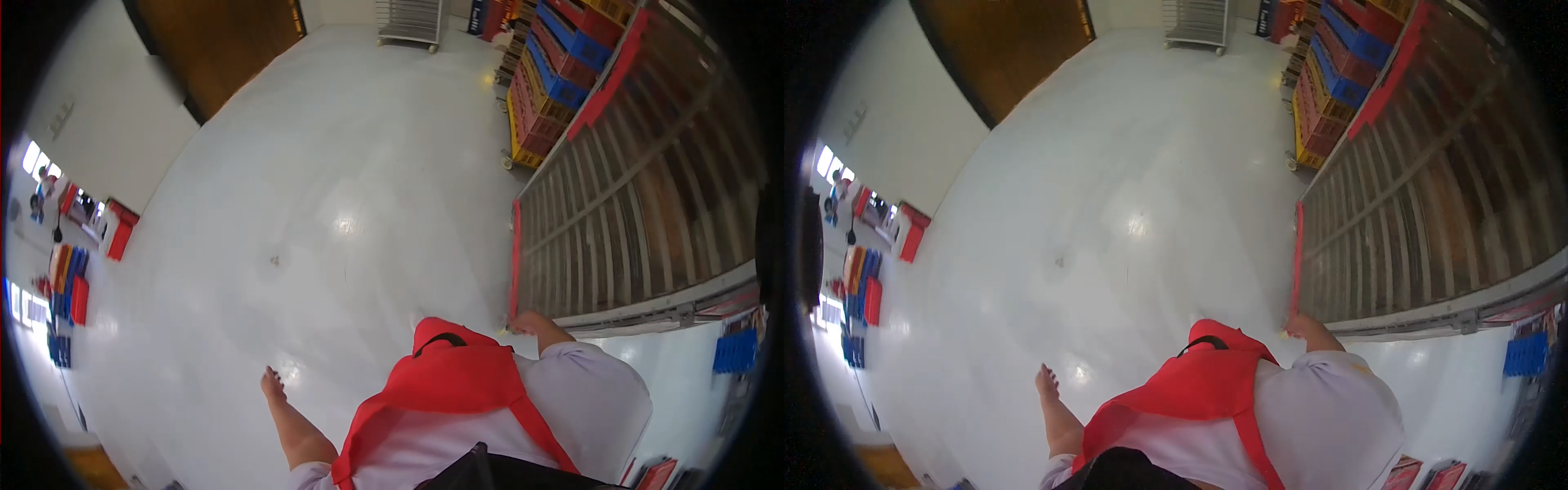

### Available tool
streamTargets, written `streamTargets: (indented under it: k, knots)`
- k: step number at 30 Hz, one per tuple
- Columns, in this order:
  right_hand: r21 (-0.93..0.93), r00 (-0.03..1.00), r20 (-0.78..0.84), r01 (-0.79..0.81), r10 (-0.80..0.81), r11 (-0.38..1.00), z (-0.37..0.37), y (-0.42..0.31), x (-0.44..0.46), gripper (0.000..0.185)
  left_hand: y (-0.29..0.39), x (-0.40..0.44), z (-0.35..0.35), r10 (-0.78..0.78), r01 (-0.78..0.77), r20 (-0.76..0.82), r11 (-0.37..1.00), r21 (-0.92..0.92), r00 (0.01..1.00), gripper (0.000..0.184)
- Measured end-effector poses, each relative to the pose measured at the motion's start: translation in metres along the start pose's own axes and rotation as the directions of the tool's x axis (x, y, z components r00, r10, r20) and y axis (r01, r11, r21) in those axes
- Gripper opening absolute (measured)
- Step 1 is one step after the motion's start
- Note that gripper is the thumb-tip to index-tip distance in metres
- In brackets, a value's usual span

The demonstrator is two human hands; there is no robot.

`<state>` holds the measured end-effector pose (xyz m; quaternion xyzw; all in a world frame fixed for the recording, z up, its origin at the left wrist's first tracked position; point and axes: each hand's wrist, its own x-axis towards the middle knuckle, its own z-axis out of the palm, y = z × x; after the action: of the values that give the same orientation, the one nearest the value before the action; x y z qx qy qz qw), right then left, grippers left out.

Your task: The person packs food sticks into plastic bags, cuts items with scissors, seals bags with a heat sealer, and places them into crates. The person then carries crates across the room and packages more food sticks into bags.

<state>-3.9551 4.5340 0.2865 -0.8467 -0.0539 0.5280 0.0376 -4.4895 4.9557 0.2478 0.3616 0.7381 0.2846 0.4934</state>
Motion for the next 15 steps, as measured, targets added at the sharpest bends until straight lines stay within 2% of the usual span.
streamTargets:
  k: [1, 2, 3, 4, 5, 6, 7, 8, 10, 12, 13, 14, 15]
  knots:
    - [-0.110, 0.997, -0.007, -0.079, 0.079, 0.991, 0.002, 0.001, 0.020, 0.026, 0.030, 0.022, 0.025, 0.014, -0.014, 0.017, 1.000, 0.007, 1.000, 0.034]
    - [-0.026, 0.992, -0.027, 0.122, -0.123, 0.992, 0.010, 0.028, 0.040, 0.023, 0.059, 0.044, 0.053, 0.090, -0.092, 0.060, 0.995, 0.029, 0.994, 0.031]
    - [0.044, 0.945, -0.067, 0.323, -0.320, 0.945, 0.007, 0.044, 0.060, 0.020, 0.085, 0.066, 0.082, 0.163, -0.168, 0.102, 0.985, 0.042, 0.981, 0.028]
    - [0.049, 0.941, -0.085, 0.331, -0.327, 0.942, -0.016, 0.024, 0.076, 0.020, 0.100, 0.082, 0.114, 0.200, -0.213, 0.152, 0.975, 0.071, 0.968, 0.025]
    - [0.151, 0.943, -0.136, 0.321, -0.302, 0.935, -0.034, 0.006, 0.093, 0.020, 0.099, 0.106, 0.140, 0.235, -0.259, 0.197, 0.960, 0.105, 0.952, 0.022]
    - [0.251, 0.939, -0.195, 0.326, -0.282, 0.912, -0.062, -0.023, 0.111, 0.019, 0.092, 0.127, 0.167, 0.179, -0.221, 0.292, 0.968, 0.119, 0.940, 0.019]
    - [0.351, 0.938, -0.240, 0.325, -0.251, 0.878, -0.084, -0.048, 0.125, 0.020, 0.104, 0.113, 0.198, -0.053, -0.007, 0.330, 0.984, 0.178, 0.942, 0.018]
    - [0.457, 0.946, -0.254, 0.300, -0.200, 0.837, -0.088, -0.060, 0.135, 0.021, 0.123, 0.078, 0.214, -0.185, 0.064, 0.423, 0.956, 0.285, 0.887, 0.020]
    - [0.659, 0.968, -0.240, 0.216, -0.071, 0.720, -0.071, -0.085, 0.138, 0.024, 0.119, 0.076, 0.233, -0.306, 0.024, 0.549, 0.887, 0.461, 0.778, 0.019]
    - [0.399, 0.988, -0.145, 0.011, 0.051, 0.917, -0.128, -0.188, 0.151, 0.012, 0.138, 0.088, 0.254, -0.380, 0.038, 0.567, 0.852, 0.522, 0.731, 0.019]
    - [0.201, 0.992, -0.125, 0.054, -0.029, 0.978, -0.158, -0.239, 0.150, 0.017, 0.152, 0.097, 0.261, -0.402, 0.059, 0.551, 0.842, 0.537, 0.732, 0.019]
    - [-0.100, 0.960, -0.117, 0.243, -0.254, 0.965, -0.178, -0.263, 0.175, 0.020, 0.167, 0.112, 0.271, -0.418, 0.080, 0.534, 0.835, 0.544, 0.735, 0.018]
    - [-0.392, 0.879, -0.103, 0.394, -0.465, 0.832, -0.198, -0.290, 0.197, 0.023, 0.185, 0.128, 0.283, -0.427, 0.099, 0.513, 0.830, 0.548, 0.745, 0.018]
